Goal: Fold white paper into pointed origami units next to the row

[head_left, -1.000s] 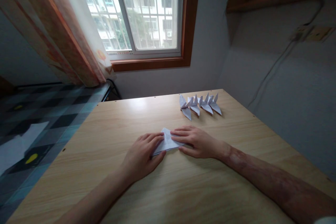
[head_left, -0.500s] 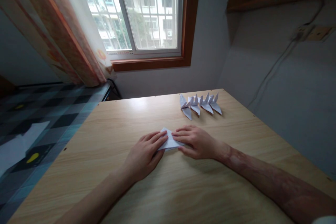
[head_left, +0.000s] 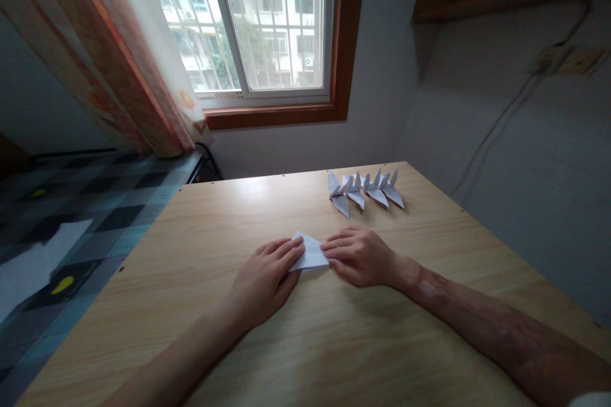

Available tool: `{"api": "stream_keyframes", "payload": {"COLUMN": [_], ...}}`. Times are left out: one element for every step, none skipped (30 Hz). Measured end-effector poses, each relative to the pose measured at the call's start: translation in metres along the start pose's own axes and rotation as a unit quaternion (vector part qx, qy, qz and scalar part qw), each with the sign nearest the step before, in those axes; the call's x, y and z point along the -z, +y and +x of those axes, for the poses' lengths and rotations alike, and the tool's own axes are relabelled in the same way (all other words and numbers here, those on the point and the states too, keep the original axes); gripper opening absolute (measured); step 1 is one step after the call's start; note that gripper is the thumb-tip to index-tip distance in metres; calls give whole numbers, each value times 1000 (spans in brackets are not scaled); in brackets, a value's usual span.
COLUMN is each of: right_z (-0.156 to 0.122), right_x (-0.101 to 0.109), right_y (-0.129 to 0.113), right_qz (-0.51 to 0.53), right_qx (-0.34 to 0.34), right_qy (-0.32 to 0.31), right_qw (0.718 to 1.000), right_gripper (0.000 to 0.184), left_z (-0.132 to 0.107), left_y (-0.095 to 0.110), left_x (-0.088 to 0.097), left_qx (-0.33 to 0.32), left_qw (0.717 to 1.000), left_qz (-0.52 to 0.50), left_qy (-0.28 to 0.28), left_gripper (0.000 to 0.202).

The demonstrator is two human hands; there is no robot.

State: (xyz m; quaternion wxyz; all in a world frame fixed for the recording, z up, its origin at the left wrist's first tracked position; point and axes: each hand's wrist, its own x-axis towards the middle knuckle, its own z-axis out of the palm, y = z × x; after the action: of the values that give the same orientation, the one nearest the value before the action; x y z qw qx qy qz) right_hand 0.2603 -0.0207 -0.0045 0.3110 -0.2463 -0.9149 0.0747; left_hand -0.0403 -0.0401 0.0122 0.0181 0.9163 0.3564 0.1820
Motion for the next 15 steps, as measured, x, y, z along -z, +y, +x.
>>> {"api": "stream_keyframes", "payload": {"right_z": [1,2,3,4,5,5,5,6,6,6,6,6,6,6,6], "right_x": [1,1,2,2,2,2,2,1,1,1,1,1,1,1,2], "right_y": [0,1,1,1,2,2,2,2,2,2,1,1,1,0,0], "right_qz": [-3,-7,-10,-11,-11,-11,-10,-10,-9,-9,-9,-9,-9,-8,-8], "right_qx": [0,0,-2,-3,-4,-6,-9,-12,-15,-18,-20,-21,-22,-22,-26], "right_qy": [-14,-28,-39,-46,-50,-51,-48,-43,-37,-31,-25,-19,-15,-11,-6], "right_qw": [1000,1000,999,999,999,999,999,999,999,999,999,1000,1000,1000,1000], "right_gripper": [29,38,45,50,52,52,50,47,43,39,36,34,32,32,32], "left_z": [0,0,0,-1,-1,-1,0,0,2,3,5,8,11,14,17], "left_y": [0,-1,-2,-2,-3,-3,-3,-2,-1,1,4,6,9,11,12], "left_x": [0,0,0,0,-1,-1,-1,-2,-2,-2,-2,-2,-3,-3,-4], "left_qx": [-2,-5,-7,-8,-9,-10,-11,-10,-8,-5,0,6,13,21,28], "left_qw": [1000,1000,1000,1000,1000,1000,1000,1000,1000,1000,1000,1000,1000,999,999], "left_qz": [-3,-5,-7,-7,-7,-7,-7,-7,-6,-4,0,7,17,31,46], "left_qy": [-1,-1,-1,-2,-2,-2,0,3,6,8,8,6,2,-3,-7], "left_gripper": [43,43,43,44,44,44,44,44,43,40,36,32,29,27,27]}}
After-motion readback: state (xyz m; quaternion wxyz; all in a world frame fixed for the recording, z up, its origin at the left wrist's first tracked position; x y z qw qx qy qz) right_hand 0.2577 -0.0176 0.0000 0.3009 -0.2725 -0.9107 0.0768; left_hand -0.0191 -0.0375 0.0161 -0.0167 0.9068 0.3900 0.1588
